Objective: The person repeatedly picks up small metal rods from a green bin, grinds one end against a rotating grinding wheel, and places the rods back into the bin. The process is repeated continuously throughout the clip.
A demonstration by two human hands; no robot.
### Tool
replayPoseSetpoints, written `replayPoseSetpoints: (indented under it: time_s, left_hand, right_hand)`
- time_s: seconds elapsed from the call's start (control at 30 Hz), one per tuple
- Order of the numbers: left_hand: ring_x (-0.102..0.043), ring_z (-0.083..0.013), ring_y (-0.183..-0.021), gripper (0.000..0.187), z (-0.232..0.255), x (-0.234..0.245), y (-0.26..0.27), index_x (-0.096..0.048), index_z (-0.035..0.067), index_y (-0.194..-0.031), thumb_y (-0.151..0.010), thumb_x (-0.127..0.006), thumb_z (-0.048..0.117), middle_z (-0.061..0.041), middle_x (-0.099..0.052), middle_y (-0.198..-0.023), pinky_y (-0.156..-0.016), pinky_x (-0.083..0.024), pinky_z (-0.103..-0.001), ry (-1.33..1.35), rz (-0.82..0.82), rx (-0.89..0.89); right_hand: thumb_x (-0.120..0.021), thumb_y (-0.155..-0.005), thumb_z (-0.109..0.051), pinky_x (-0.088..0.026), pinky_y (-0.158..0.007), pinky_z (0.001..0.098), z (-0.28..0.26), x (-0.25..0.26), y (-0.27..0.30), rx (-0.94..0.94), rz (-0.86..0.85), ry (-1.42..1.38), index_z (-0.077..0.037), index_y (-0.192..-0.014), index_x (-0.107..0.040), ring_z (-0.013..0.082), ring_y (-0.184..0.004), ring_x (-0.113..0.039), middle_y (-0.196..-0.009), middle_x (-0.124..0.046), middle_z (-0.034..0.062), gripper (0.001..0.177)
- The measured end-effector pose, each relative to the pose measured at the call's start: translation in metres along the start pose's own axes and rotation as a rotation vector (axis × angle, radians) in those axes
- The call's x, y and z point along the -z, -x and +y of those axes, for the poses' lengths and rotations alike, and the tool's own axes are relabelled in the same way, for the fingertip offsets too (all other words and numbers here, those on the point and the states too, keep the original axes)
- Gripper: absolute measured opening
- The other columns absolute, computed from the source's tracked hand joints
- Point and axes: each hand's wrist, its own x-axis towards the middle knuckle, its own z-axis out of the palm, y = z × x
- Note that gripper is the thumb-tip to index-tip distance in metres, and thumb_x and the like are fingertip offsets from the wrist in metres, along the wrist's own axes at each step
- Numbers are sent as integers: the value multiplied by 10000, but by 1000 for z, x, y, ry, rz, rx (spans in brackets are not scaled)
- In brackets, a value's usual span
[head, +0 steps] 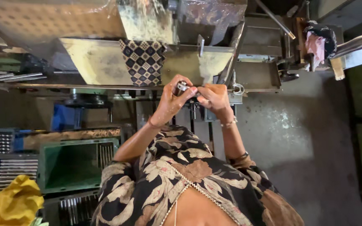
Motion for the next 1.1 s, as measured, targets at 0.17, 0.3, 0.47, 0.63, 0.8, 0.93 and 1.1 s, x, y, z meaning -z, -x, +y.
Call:
replayPoseSetpoints:
  time_s: [0.17,0.3,0.47,0.63,0.8,0.93,1.1]
  left_hand:
    - [-368,-5,-566,163,25,43,-22,-627,83,-978,-969,-715,220,83,-451,-684,-486,-264,-200,211,-255,287]
    - [-364,-9,-517,168,23,50,-32,-603,105,-971,-969,-725,219,98,-449,-641,-458,-254,-223,288,-218,273]
    - [-348,-5,-573,171,-9,61,-29,-612,87,-977,-985,-739,201,94,-437,-673,-497,-241,-206,199,-144,231]
    - [-588,-63,-802,179,-39,70,-52,-616,68,-1030,-1048,-765,166,13,-650,-914,-676,-477,-232,107,-126,-26]
    - [-697,-153,-753,293,-18,38,-84,-645,104,-1139,-881,-783,83,-46,-773,-1032,-626,-533,-261,-740,-241,-697]
    - [-649,-93,-604,237,12,54,-113,-644,107,-1089,-943,-792,223,-31,-736,-839,-492,-516,-231,-673,-244,-298]
    - [-581,-73,-744,248,-71,110,-196,-628,69,-1120,-983,-806,173,0,-622,-862,-628,-463,-260,-55,-78,-35]
  right_hand:
    - [-729,-992,-193,-485,-591,328,-4,17,-51,-52,-526,-636,-24,-952,-709,221,-669,-667,-800,-685,100,175]
    - [-833,-878,-133,-373,-530,350,0,21,-68,-130,-484,-649,0,-762,-625,208,-548,-523,-658,-578,99,273]
    - [-838,-894,-132,-289,-517,366,21,2,-69,-125,-456,-682,4,-661,-512,198,-496,-413,-585,-464,83,423]
    - [-779,-922,-177,-303,-476,325,48,-39,-47,-345,-282,-885,-30,-687,-581,142,-475,-443,-587,-527,44,341]
    - [-707,-977,-224,-312,-457,296,32,-71,-5,-790,467,-1071,-96,-706,-527,110,-473,-414,-591,-476,-1,350]
    - [-649,-1021,-262,-319,-443,272,66,-27,-27,-765,816,-1051,-149,-721,-484,84,-472,-391,-595,-435,-37,361]
    - [-693,-994,-140,-345,-466,229,161,73,-9,-1002,828,-567,-207,-831,-559,48,-523,-433,-654,-483,-66,222]
